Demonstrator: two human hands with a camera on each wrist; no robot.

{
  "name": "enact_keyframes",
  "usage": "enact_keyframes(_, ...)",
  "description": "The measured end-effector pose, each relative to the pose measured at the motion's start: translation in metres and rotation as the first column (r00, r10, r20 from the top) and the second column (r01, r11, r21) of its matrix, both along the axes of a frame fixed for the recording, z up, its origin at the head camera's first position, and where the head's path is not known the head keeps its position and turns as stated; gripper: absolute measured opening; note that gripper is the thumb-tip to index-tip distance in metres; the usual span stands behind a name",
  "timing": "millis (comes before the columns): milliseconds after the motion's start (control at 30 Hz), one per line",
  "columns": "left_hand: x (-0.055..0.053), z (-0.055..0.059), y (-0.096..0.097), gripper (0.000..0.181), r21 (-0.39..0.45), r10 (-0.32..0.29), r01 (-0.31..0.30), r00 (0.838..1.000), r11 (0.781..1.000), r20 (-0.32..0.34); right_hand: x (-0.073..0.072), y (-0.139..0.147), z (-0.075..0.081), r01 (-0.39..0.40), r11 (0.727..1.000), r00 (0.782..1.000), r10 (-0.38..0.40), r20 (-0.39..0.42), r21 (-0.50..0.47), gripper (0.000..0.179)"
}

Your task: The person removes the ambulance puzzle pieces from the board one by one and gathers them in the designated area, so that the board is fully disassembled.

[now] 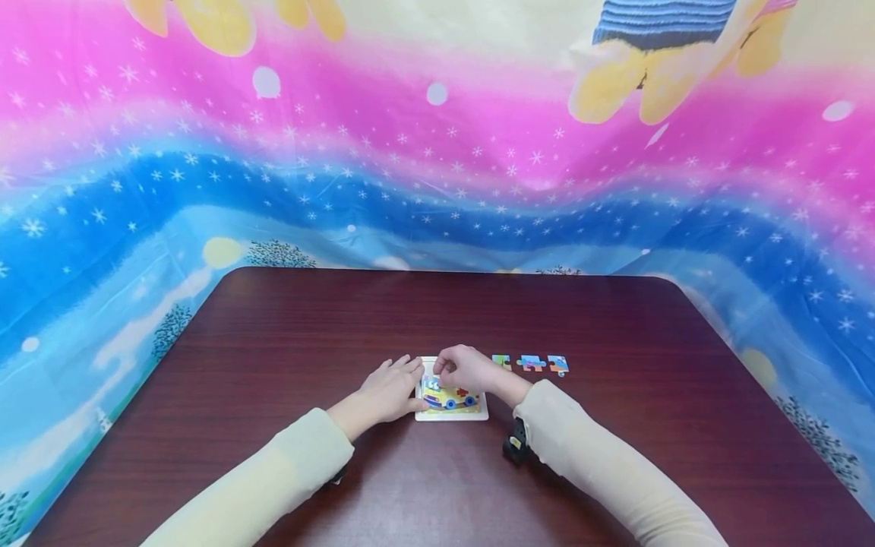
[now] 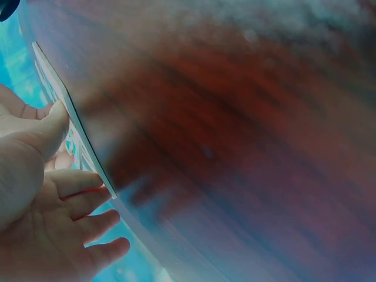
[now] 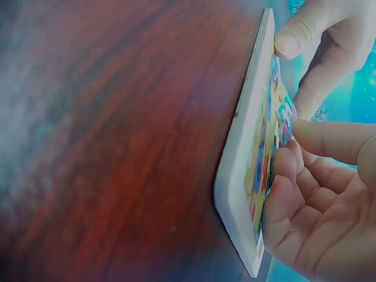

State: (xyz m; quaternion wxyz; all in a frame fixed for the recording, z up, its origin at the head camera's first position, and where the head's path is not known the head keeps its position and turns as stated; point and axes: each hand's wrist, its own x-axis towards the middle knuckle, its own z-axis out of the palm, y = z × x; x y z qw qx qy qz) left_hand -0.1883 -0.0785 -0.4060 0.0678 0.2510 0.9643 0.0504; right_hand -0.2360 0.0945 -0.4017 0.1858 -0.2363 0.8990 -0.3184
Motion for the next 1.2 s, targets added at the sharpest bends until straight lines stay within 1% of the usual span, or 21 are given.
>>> enact_keyframes(133,0.0,0.001,0.0,0.066,-0.004,0.002,-0.002,1.0,1.0,0.002,0.0,0.0,0.0,0.003,1.0,1.0,-0.003,-0.014,0.001,0.005)
enact_keyframes(267,0.0,0.002,0.001,0.066,-0.015,0.004,-0.004,1.0,1.0,0.003,-0.001,0.001,0.0,-0.005,1.0,1.0,0.005,-0.011,-0.023,0.008)
enact_keyframes(467,0.001,0.003,0.001,0.066,-0.017,0.001,-0.001,1.0,1.0,-0.006,-0.002,0.005,0.001,0.009,0.997,1.0,-0.007,0.029,-0.075,0.011)
enact_keyframes(600,0.0,0.002,0.001,0.066,-0.011,-0.001,0.001,1.0,1.0,-0.009,-0.004,0.01,0.002,0.016,0.993,0.997,-0.006,0.083,-0.12,0.008)
enact_keyframes(700,0.0,0.002,0.001,0.066,-0.001,-0.006,0.006,1.0,1.0,-0.008,-0.006,0.016,0.004,0.024,0.988,0.993,-0.006,0.119,-0.154,0.006)
enact_keyframes(800,0.0,0.002,0.001,0.067,0.012,-0.011,0.011,1.0,1.0,-0.008,-0.008,0.023,0.008,0.032,0.982,0.992,-0.008,0.127,-0.189,0.004)
enact_keyframes(967,0.0,0.001,0.0,0.067,0.023,-0.013,0.013,1.0,1.0,-0.006,-0.009,0.037,0.018,0.071,0.978,0.99,-0.044,0.137,-0.196,0.005)
enact_keyframes(1067,0.0,0.001,0.0,0.067,0.025,-0.014,0.014,1.0,1.0,-0.001,-0.008,0.047,0.023,0.09,0.98,0.99,-0.069,0.122,-0.177,0.006)
enact_keyframes(1200,0.001,0.001,0.0,0.067,0.027,-0.014,0.014,1.0,1.0,0.003,-0.008,0.063,0.026,0.109,0.981,0.99,-0.093,0.101,-0.163,0.006)
